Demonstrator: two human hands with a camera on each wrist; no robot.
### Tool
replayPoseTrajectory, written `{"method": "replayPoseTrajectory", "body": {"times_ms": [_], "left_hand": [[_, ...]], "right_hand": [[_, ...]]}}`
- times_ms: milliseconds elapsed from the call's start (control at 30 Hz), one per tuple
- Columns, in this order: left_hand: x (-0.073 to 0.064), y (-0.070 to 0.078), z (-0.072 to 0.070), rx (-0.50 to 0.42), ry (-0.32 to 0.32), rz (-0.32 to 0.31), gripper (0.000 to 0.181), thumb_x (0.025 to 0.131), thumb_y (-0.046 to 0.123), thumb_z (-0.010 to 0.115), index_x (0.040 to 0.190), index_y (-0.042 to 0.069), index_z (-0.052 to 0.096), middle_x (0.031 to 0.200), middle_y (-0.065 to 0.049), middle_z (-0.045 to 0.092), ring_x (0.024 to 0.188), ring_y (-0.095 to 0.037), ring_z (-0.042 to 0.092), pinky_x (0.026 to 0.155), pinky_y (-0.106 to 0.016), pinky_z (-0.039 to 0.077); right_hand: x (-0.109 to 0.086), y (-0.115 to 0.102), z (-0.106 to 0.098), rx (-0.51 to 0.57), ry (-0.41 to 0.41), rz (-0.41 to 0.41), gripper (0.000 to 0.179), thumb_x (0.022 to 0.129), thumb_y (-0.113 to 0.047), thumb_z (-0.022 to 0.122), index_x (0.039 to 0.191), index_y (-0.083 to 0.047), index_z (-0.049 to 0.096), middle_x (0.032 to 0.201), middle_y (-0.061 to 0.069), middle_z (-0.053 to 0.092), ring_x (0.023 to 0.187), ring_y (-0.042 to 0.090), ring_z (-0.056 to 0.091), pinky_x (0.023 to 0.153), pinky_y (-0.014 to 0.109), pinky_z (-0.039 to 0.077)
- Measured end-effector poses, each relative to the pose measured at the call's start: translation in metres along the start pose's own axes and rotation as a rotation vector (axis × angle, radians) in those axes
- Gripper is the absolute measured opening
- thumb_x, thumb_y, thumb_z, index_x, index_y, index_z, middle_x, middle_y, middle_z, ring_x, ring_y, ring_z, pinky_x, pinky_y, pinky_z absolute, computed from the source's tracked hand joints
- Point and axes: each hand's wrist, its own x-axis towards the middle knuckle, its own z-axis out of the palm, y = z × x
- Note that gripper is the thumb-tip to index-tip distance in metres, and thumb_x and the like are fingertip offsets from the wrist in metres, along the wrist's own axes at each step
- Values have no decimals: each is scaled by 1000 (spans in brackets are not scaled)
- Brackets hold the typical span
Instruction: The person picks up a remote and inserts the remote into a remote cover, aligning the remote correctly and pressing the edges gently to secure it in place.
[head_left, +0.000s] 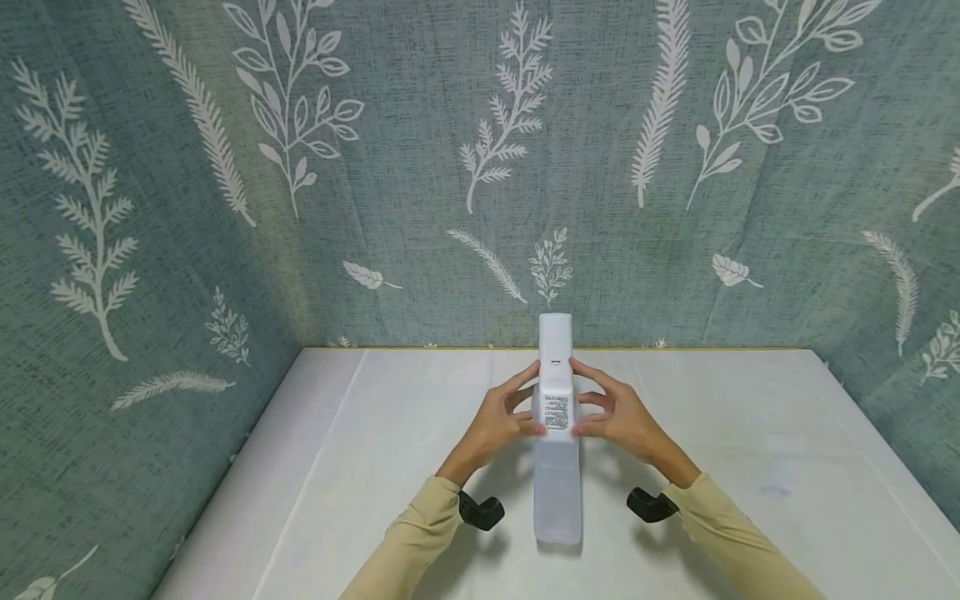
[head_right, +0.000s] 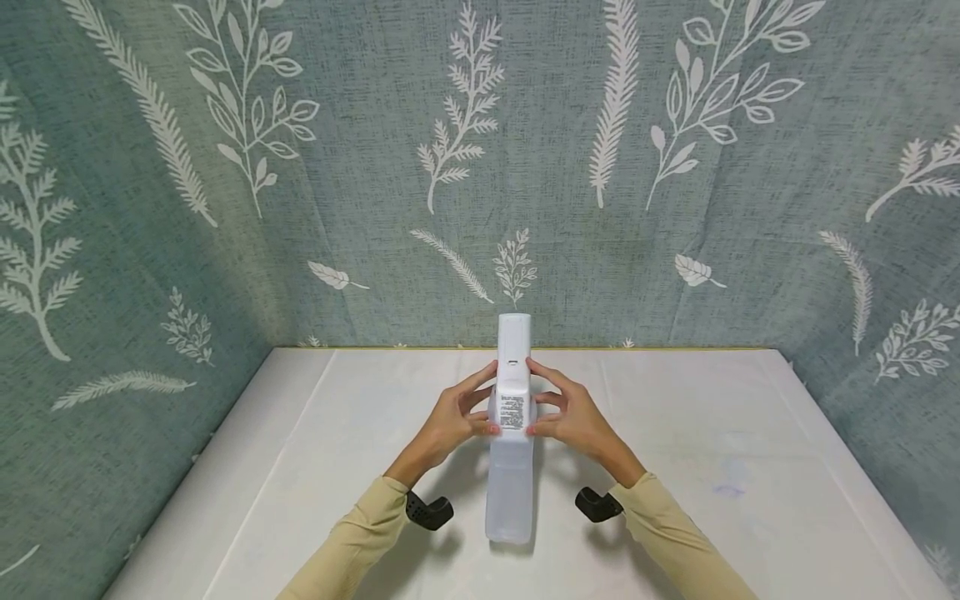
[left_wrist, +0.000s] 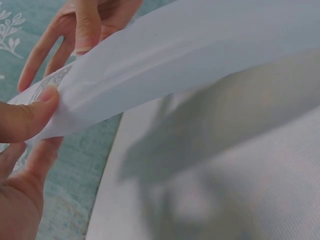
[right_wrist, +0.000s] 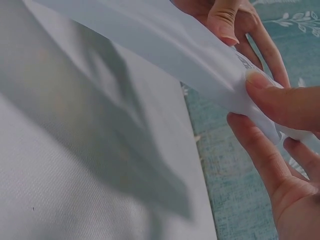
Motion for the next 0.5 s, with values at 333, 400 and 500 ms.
{"method": "replayPoseTrajectory", "body": {"times_ms": [333,400,500], "left_hand": [[5,-10,-2,-35,4,14,92,67,-29,64,146,7,35,152,-4,31,134,-30,35,99,-45,44],[7,-15,-3,-40,9,19,92,67,-28,65,146,9,36,151,-3,32,134,-29,36,99,-45,43],[9,-22,-4,-37,13,34,93,67,-27,66,145,14,38,151,0,33,133,-26,37,99,-44,44]], "right_hand": [[0,-1,0,-18,11,-28,93,70,10,77,149,-12,31,150,16,27,111,34,55,75,39,57],[0,0,0,-17,10,-28,93,70,11,76,149,-11,31,149,17,27,111,33,56,75,39,57],[0,-2,0,-13,13,-23,93,70,11,76,149,-12,32,150,17,27,113,35,54,76,39,57]]}}
